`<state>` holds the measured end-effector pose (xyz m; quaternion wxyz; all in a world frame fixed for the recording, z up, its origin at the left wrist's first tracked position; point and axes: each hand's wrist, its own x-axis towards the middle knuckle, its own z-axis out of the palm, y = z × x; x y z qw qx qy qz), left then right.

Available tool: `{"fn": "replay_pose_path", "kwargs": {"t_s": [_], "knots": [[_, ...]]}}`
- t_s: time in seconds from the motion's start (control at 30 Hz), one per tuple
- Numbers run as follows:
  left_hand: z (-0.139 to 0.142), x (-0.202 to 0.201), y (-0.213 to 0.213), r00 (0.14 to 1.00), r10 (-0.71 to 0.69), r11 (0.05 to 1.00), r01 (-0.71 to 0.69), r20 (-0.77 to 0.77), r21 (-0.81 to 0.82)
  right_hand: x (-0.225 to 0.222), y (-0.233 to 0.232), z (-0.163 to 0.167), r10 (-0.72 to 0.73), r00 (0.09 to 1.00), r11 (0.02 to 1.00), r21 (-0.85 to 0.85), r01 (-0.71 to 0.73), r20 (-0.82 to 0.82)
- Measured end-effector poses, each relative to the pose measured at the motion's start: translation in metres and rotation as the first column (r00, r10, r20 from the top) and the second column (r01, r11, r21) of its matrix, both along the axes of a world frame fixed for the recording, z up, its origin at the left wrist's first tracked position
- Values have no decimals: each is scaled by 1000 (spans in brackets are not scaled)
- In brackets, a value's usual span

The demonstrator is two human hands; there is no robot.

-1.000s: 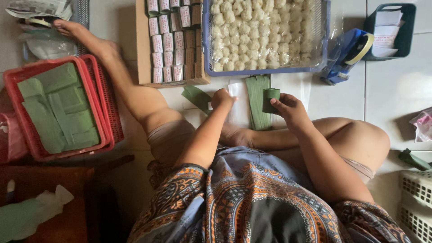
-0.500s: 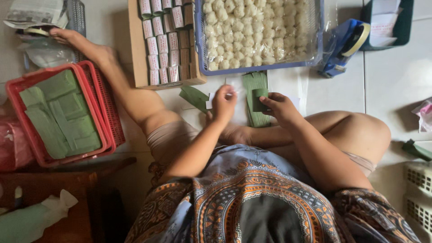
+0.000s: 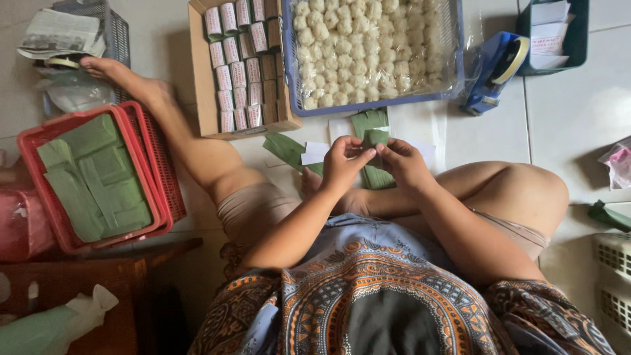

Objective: The person sits on the floor and wraps round rice cakes in strips of green leaf, folding the leaf around each cake and placing the wrapped cakes into a red basket. They take leaf strips from a pile, fold them over the cakes one at a time, and set finished wrapped cakes into the basket.

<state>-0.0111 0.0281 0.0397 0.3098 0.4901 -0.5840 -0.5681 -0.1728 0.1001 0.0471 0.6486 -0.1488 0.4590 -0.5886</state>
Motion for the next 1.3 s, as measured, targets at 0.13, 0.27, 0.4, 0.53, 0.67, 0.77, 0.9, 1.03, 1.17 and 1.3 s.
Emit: {"fn": "replay_pose_path", "kwargs": {"t_s": [0.13,0.27,0.4,0.53,0.67,0.77,0.9,1.03,1.17,1.3], "knots": [[-2,4,-7,981,-33,988,61,-191,141,1,2,6,2,999,1000,-11,-3,-46],[3,6,-13,968,-77,975,124,-239,186,-1,2,5,5,994,998,-59,-12,-112],[10,6,-11,935,-81,952,176,-345,252,-1,4,5,37,988,995,-88,-51,-150],[19,7,-9,926,-93,940,203,-367,274,-1,5,8,54,993,995,-78,-63,-108],[26,8,-9,935,-123,943,214,-333,253,-2,4,13,61,990,997,-34,-66,-129],[25,10,-10,932,-116,945,210,-343,252,-1,4,13,63,990,998,-10,-65,-129],[9,15,-9,932,-103,941,205,-349,270,5,4,6,50,993,998,54,-44,-111],[-16,14,-9,892,33,941,124,-450,315,-11,-10,-4,223,949,975,65,-214,-223],[-26,27,-19,884,124,923,63,-450,380,-81,-26,-7,223,228,973,202,-114,-948],[-15,39,-32,859,191,895,46,-474,444,-97,-16,-19,665,-163,740,673,10,-729]]}}
